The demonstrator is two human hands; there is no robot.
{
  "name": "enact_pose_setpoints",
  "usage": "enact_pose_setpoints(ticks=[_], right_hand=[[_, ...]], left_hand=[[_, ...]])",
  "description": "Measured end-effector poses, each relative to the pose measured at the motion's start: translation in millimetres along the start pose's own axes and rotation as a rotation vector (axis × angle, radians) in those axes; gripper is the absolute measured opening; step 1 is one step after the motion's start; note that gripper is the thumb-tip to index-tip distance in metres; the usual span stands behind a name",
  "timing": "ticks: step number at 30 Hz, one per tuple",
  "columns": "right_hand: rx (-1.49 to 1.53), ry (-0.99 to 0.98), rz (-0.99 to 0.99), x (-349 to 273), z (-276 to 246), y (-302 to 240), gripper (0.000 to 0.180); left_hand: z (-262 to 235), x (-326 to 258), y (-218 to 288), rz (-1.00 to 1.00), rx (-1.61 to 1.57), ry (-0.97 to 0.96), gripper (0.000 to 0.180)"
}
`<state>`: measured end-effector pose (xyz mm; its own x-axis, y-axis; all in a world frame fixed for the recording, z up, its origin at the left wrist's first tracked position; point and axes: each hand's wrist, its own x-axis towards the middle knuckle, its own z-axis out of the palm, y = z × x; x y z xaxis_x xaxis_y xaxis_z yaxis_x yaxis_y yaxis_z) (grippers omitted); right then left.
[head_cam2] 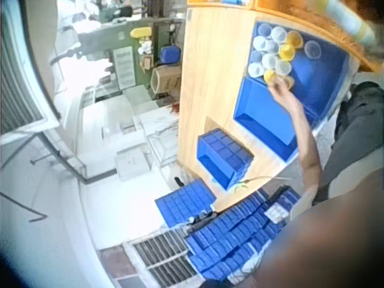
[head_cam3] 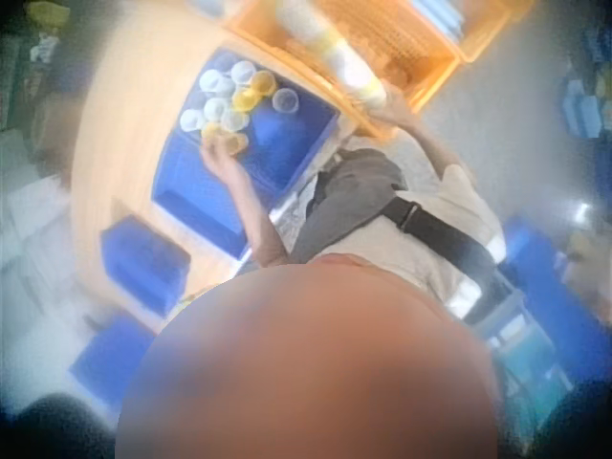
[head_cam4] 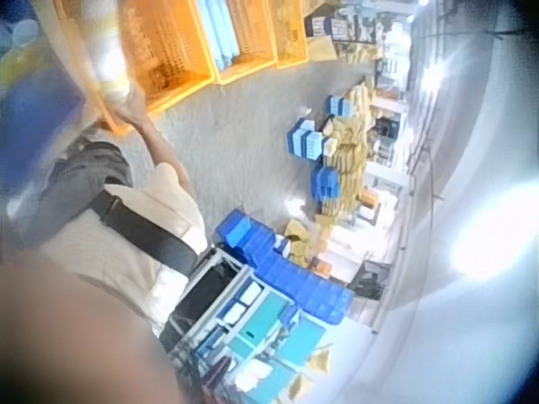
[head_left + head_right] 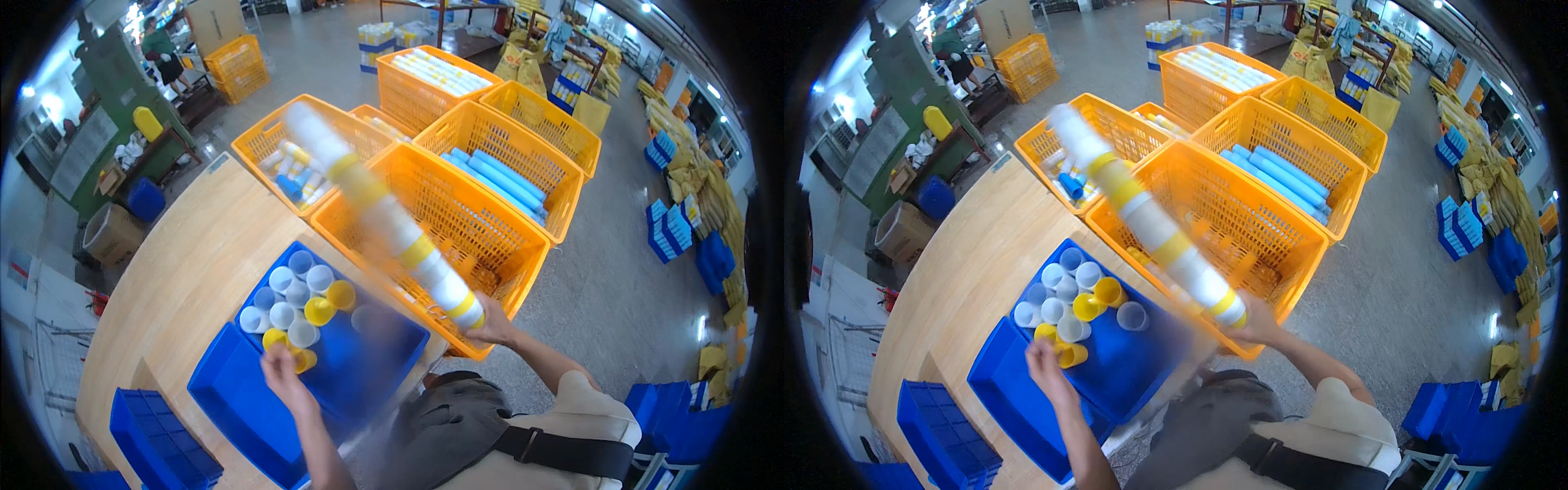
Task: The person repeatedly picks up stacks of white and yellow plastic cups and places them one by one into blue trays. They move between a wooden table and a nearby machine, filling multiple trays and occasionally carrying them to other locations.
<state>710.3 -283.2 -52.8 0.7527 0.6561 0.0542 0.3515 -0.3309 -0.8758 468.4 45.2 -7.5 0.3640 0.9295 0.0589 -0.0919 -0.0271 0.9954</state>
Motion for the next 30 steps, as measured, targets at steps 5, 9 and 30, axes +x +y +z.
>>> enact_pose_setpoints(ticks=[5,9,30], right_hand=[[0.346,-0.571,-0.126,-67.8,69.6,-92.7,0.073],[0.384,-1.043,-0.027,-105.4,101.5,-102.4,0.079],[1.393,-1.003,0.623,-10.4,234.4,-188.4,0.062]], left_hand=[[-29.8,86.6,86.2,0.052,-0.522,-0.072,0.067],[-93.6,84.6,108.7,-0.066,-0.738,-0.107,0.06],[-81.3,-133.8,74.4,-0.67,-0.849,-0.237,0.052]])
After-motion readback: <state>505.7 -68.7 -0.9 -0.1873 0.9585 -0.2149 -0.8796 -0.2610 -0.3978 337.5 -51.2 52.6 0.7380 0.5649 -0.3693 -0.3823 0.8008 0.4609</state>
